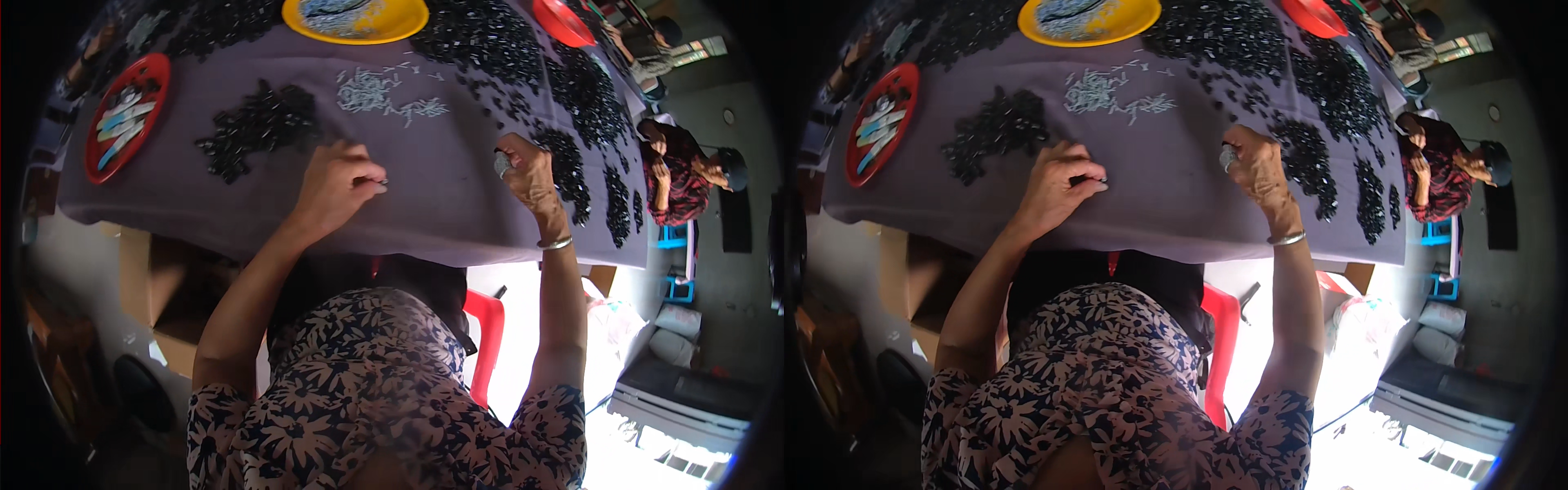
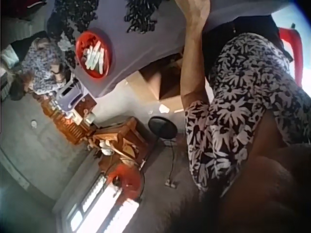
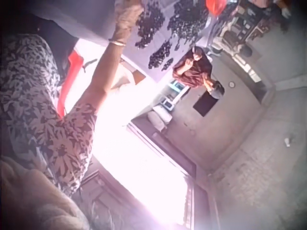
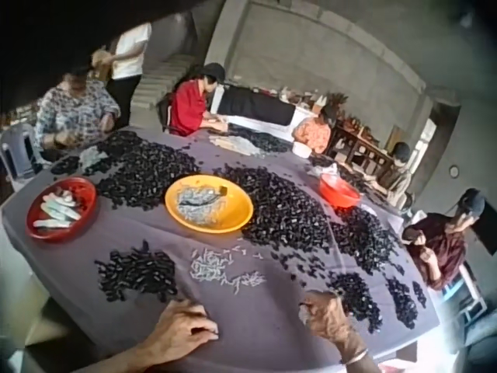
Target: Manual assembly of small black plastic parts with grey plastic inserts at a workstation.
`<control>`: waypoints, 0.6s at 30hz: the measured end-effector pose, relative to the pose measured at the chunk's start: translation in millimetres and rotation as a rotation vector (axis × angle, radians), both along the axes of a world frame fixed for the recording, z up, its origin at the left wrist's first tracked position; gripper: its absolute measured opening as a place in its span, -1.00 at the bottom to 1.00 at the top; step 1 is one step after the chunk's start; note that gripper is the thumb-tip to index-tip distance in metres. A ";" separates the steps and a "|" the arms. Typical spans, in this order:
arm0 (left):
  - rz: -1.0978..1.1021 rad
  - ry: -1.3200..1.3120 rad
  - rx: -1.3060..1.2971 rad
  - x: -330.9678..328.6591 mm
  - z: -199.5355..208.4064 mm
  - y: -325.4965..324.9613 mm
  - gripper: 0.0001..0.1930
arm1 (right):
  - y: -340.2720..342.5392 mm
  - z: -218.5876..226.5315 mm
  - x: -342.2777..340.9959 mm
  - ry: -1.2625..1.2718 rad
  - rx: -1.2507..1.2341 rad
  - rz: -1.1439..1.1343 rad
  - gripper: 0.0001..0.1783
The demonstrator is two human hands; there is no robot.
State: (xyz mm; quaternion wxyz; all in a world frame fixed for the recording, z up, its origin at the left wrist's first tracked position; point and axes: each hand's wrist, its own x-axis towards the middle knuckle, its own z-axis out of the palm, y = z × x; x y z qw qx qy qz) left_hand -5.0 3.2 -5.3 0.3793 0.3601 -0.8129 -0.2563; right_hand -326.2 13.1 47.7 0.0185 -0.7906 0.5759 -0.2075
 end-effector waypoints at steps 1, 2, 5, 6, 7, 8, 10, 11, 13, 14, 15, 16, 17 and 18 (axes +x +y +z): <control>-0.011 0.008 -0.001 0.3 -2.2 -1.5 -0.88 | 2.3 -1.4 14.3 -0.226 0.096 -0.017 -0.83; 0.005 -0.002 0.008 -1.9 -1.4 -1.9 -0.88 | 5.8 -2.4 26.5 -0.450 0.196 -0.039 -0.85; -0.006 -0.016 -0.037 -4.8 -2.6 -2.6 -0.88 | 10.3 -4.2 66.2 -0.735 0.364 0.091 -0.86; 0.005 -0.024 -0.027 -5.3 -2.9 -2.1 -0.88 | 10.6 -5.7 75.1 -0.818 0.404 0.120 -0.85; 0.007 -0.015 -0.036 -5.5 -2.6 -1.0 -0.88 | 9.7 -9.2 81.0 -0.853 0.441 0.204 -0.85; 0.010 -0.003 -0.047 -5.5 -2.7 -1.1 -0.88 | 8.7 -10.7 87.8 -0.854 0.451 0.212 -0.85; 0.015 -0.001 -0.032 -4.1 -5.9 -1.0 -0.87 | 8.1 -9.9 102.9 -0.632 0.385 0.256 -0.84; 0.021 -0.013 -0.033 -3.0 -5.0 -0.2 -0.87 | 9.7 -3.5 110.6 -0.536 0.344 0.275 -0.79; 0.032 -0.022 -0.031 -1.7 -4.6 0.3 -0.86 | 12.6 6.0 120.2 -0.453 0.299 0.287 -0.77; 0.024 -0.020 -0.029 -1.6 -4.7 0.1 -0.86 | 14.1 8.6 123.0 -0.372 0.247 0.292 -0.74; 0.017 -0.019 -0.026 -1.6 -4.7 0.0 -0.86 | 14.9 9.5 124.9 -0.370 0.249 0.294 -0.74; 0.020 -0.017 -0.025 -1.6 -4.1 0.3 -0.86 | 15.3 10.1 126.6 -0.362 0.218 0.307 -0.72; 0.019 -0.015 -0.019 -1.5 -3.7 0.6 -0.87 | 15.8 10.4 128.1 -0.355 0.188 0.321 -0.70; 0.018 -0.013 -0.013 -1.5 -3.6 0.9 -0.87 | 16.0 11.0 129.5 -0.355 0.190 0.324 -0.70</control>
